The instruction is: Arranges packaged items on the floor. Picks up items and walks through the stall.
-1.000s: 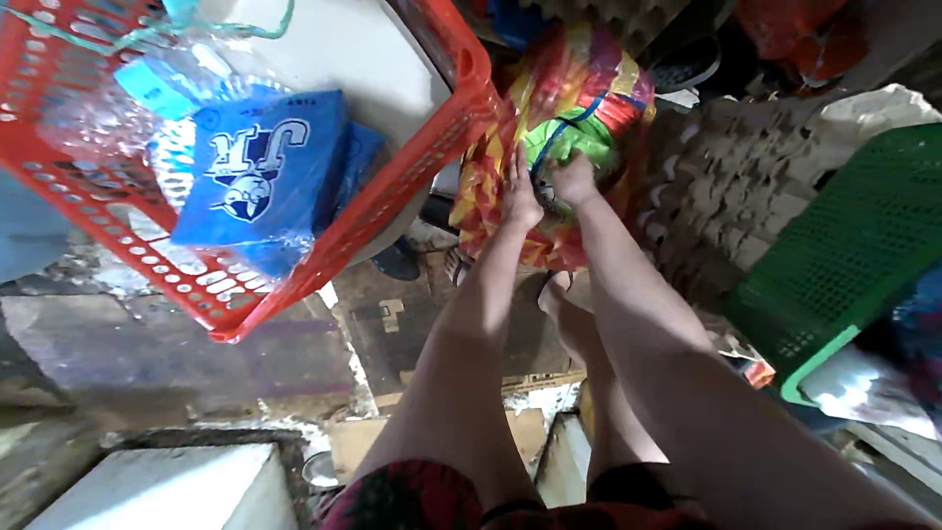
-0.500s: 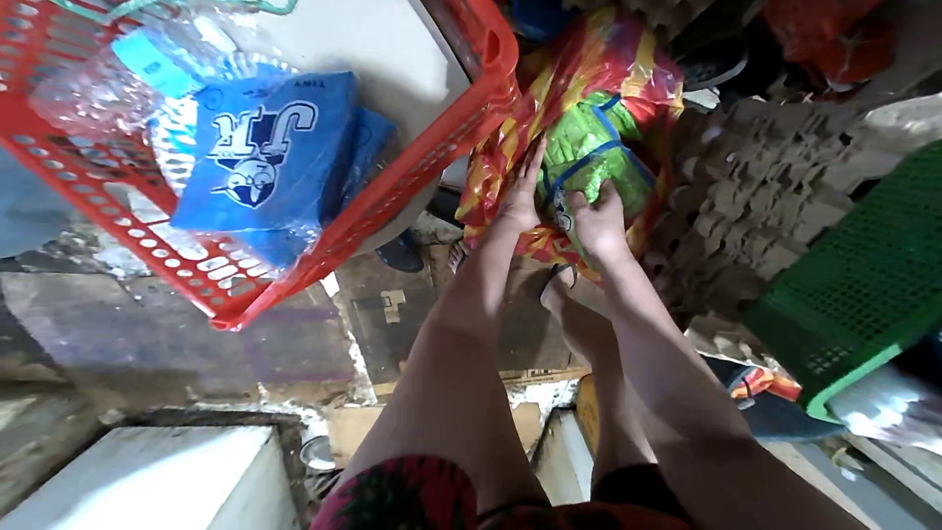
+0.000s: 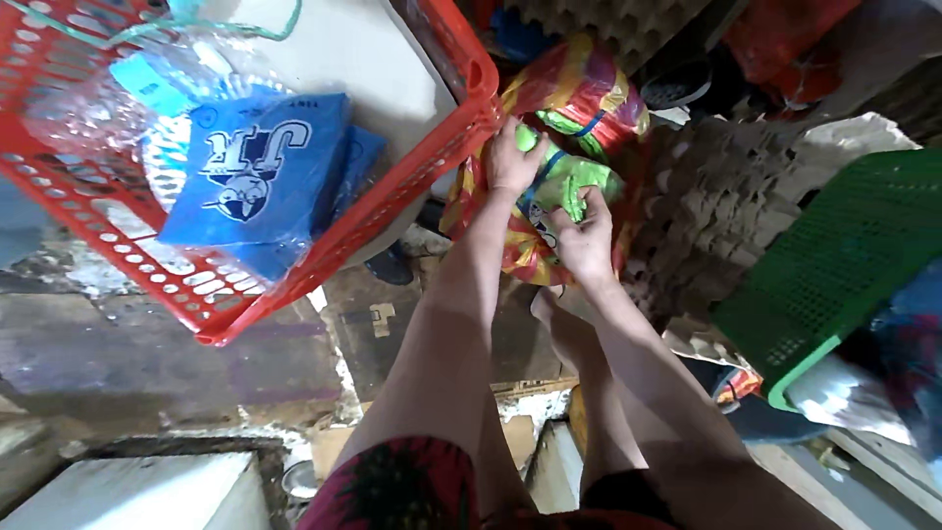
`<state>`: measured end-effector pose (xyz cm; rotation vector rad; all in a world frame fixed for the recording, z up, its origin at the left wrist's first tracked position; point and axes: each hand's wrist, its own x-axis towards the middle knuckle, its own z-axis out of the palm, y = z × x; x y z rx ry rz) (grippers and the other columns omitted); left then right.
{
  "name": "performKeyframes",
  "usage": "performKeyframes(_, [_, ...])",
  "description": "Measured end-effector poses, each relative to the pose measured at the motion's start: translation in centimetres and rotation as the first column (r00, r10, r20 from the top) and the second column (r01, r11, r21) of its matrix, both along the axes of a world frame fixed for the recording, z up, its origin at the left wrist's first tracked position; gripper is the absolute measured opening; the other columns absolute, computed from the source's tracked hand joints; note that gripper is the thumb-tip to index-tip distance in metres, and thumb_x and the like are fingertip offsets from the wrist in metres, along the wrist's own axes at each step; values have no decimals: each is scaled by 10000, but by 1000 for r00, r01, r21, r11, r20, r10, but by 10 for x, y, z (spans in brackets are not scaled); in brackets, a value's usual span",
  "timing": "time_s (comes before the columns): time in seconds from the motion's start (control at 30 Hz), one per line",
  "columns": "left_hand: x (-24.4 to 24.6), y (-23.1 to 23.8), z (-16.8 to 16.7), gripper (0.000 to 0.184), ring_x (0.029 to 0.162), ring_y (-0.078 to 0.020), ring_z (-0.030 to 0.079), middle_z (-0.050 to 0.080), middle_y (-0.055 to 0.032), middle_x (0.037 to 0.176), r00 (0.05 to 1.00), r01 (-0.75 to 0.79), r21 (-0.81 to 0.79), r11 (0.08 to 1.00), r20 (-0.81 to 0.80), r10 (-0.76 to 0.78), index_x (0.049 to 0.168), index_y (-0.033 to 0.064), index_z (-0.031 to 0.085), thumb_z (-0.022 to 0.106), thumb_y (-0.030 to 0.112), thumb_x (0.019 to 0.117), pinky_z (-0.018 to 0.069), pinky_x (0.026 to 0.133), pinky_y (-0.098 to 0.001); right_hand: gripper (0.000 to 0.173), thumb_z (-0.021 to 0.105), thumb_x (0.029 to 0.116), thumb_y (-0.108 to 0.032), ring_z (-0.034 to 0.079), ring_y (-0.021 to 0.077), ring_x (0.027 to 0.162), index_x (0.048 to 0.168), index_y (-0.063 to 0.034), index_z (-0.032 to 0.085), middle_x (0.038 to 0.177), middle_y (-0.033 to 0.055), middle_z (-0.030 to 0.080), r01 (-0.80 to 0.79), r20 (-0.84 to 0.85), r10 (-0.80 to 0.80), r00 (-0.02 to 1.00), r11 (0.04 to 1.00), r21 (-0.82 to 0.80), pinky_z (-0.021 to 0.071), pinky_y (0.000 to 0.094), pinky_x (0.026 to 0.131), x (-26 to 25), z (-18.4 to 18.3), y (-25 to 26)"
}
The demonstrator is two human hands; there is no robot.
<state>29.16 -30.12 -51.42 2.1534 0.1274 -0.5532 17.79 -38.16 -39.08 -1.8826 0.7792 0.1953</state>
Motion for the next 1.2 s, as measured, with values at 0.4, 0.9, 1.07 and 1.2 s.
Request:
performKeyframes(0.4, [20,-6,25,301,1058,-328,701,735,-181,1073,993,115,-18,993,29,-114,1127,30,724,572,244,981,522,943,-551,366,637,951,-153,677,131,786,1275,-81,484,982,66,657,88,0,-89,996,979,-182,588,343,686,-5,21,-14])
performKeyframes(0.9, [-15,36,28,227,871,-202,661,688,-156,887,923,-297,-175,939,200,329,957,-63,687,678,164,950,528,841,-368,411,590,1051,-295,698,358,1100,1385,-57,570,1232,196,695,-33,-188,-33,982,941,-336,543,557,966,13,-33,-5])
performKeyframes(1.07, [-63,44,40,1160,1501,-399,315,281,-222,1644,993,20,12,1000,120,-22,1629,99,245,859,555,757,316,1214,-554,417,557,1059,-316,685,269,1082,1288,29,613,1166,209,687,71,-161,-93,983,988,-136,546,463,980,31,-30,-19])
performKeyframes(1.2, [-106,35,19,1291,1573,-431,-51,-36,-198,1717,999,-1,68,998,44,-2,1666,187,154,845,660,683,7,1234,-666,504,557,1056,-359,614,323,1216,1384,24,561,1301,240,623,258,-318,-258,912,965,-44,502,516,1034,41,-40,-24])
